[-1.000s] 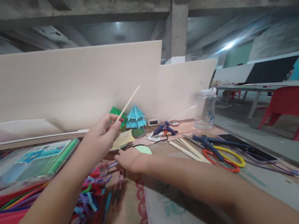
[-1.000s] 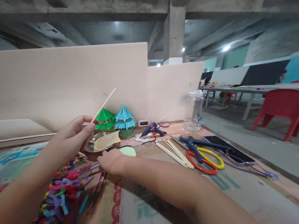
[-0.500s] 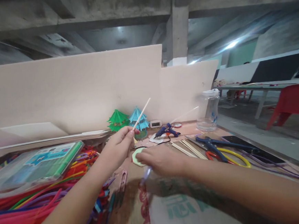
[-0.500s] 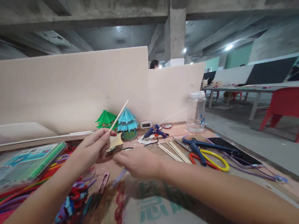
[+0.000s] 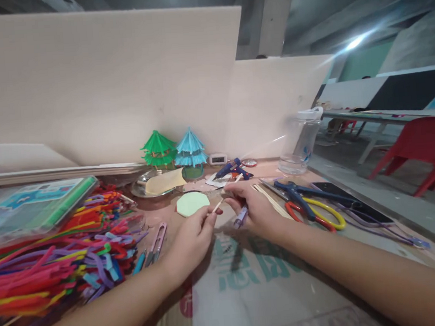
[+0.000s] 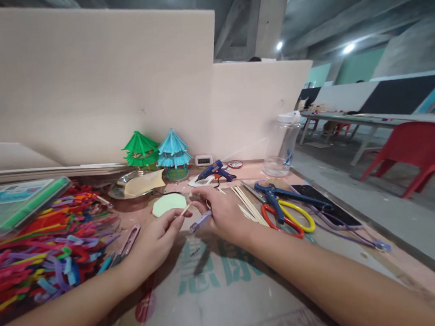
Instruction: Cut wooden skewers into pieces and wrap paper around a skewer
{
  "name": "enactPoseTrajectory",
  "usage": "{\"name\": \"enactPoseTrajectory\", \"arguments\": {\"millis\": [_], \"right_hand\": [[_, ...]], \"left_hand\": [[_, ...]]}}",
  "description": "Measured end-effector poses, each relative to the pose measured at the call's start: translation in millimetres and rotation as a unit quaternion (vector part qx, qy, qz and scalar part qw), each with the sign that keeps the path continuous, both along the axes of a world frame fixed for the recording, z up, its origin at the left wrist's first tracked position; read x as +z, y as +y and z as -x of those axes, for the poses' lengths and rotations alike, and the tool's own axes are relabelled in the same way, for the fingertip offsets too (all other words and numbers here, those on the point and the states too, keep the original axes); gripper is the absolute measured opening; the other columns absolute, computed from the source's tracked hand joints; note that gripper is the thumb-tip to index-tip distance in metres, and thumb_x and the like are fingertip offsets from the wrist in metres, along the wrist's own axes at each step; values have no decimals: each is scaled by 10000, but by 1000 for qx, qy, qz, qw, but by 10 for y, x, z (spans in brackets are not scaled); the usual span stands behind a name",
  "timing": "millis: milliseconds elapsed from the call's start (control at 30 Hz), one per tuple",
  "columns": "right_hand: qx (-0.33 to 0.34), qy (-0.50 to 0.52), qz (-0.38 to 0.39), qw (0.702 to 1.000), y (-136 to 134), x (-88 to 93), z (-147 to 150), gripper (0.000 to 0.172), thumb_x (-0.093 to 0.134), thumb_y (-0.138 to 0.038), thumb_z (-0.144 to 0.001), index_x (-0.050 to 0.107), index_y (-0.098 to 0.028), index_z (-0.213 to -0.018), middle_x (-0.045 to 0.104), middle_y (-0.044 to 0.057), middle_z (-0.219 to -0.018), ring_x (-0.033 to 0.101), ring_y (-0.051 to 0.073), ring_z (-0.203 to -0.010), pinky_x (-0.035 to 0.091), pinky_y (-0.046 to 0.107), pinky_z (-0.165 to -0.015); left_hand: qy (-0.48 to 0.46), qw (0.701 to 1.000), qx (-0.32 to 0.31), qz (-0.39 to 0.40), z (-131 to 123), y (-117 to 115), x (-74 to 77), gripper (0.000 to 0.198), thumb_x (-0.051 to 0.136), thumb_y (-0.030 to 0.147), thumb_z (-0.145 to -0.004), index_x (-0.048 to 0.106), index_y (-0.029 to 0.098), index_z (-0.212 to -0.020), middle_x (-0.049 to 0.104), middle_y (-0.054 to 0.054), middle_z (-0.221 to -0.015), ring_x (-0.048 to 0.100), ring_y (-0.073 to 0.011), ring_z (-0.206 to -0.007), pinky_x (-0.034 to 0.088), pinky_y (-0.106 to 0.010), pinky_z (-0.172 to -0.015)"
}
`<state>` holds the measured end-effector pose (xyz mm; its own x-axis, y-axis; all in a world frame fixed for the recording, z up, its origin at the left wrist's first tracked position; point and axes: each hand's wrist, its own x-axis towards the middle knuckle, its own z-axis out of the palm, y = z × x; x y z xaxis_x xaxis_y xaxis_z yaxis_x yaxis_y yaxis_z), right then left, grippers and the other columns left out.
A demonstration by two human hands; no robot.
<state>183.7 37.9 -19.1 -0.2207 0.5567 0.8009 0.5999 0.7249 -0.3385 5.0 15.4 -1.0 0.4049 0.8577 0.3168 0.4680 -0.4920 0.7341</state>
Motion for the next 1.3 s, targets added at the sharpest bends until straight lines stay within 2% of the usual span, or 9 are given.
{"name": "enactPoseTrajectory", "arguments": {"millis": [233, 367, 467, 533, 700, 833, 1000, 1133, 1300], "right_hand": [[50, -71, -19, 996, -60, -13, 97, 149, 474, -202, -888, 565, -184, -1005, 667, 44, -812, 619, 164, -705, 475, 264, -649], [-5, -61, 4, 998, -42, 45, 70, 59, 524, -200, -824, 563, -183, -864, 568, -12, -632, 512, 134, -558, 391, 238, -552], [16, -84, 16, 996, -40, 57, 67, 77, 487, -190, -835, 540, -188, -779, 540, -12, -626, 482, 128, -555, 368, 235, -546], [55, -113, 12, 992, -37, 48, 74, 113, 447, -184, -860, 552, -183, -818, 571, 3, -677, 509, 135, -607, 388, 237, -589], [6, -74, 19, 997, -1, 8, 59, 107, 483, -158, -821, 560, -181, -892, 553, -14, -655, 495, 132, -580, 368, 231, -571], [46, -102, 40, 993, -7, 5, 47, 118, 483, -141, -806, 560, -184, -884, 562, -9, -683, 510, 134, -617, 382, 228, -602], [-12, -68, 55, 996, 20, -7, 30, 113, 491, -126, -786, 544, -180, -870, 542, -22, -646, 474, 126, -570, 341, 222, -555], [39, -108, 51, 992, 13, 0, 48, 100, 481, -142, -805, 543, -189, -867, 554, -17, -670, 479, 125, -587, 347, 221, -575], [-11, -75, 66, 995, 4, 29, 62, 109, 490, -124, -778, 531, -175, -866, 531, -21, -640, 464, 130, -561, 324, 227, -549]], "left_hand": [[11, 1000, 6, -27, 10, 48, -16, 290, 353, 310, -895, 609, 175, -917, 696, -72, -928, 625, -226, -888, 460, -320, -811], [29, 999, 24, -23, 6, 51, -18, 304, 336, 319, -899, 600, 174, -856, 690, -69, -850, 628, -227, -822, 470, -315, -740], [38, 999, 20, -24, 12, 52, -31, 282, 351, 288, -883, 607, 171, -865, 694, -76, -865, 632, -234, -828, 461, -325, -748], [43, 999, 17, -27, 15, 55, -38, 282, 356, 283, -881, 614, 171, -893, 698, -80, -896, 634, -236, -846, 455, -329, -763], [57, 997, 30, -36, 21, 58, -36, 314, 338, 293, -898, 626, 169, -882, 697, -84, -860, 629, -241, -814, 451, -324, -719], [66, 997, 27, -42, 18, 47, -32, 302, 354, 279, -898, 635, 169, -895, 703, -82, -876, 634, -237, -829, 453, -322, -737], [77, 996, 34, -44, 19, 47, -46, 304, 349, 265, -908, 634, 164, -875, 702, -77, -857, 632, -227, -805, 449, -306, -706], [91, 994, 38, -52, 34, 67, -72, 287, 366, 251, -906, 639, 169, -932, 697, -83, -894, 621, -231, -829, 428, -315, -731], [97, 992, 49, -56, 49, 99, -93, 285, 367, 265, -906, 633, 171, -875, 677, -81, -822, 608, -230, -788, 416, -312, -706]]}}
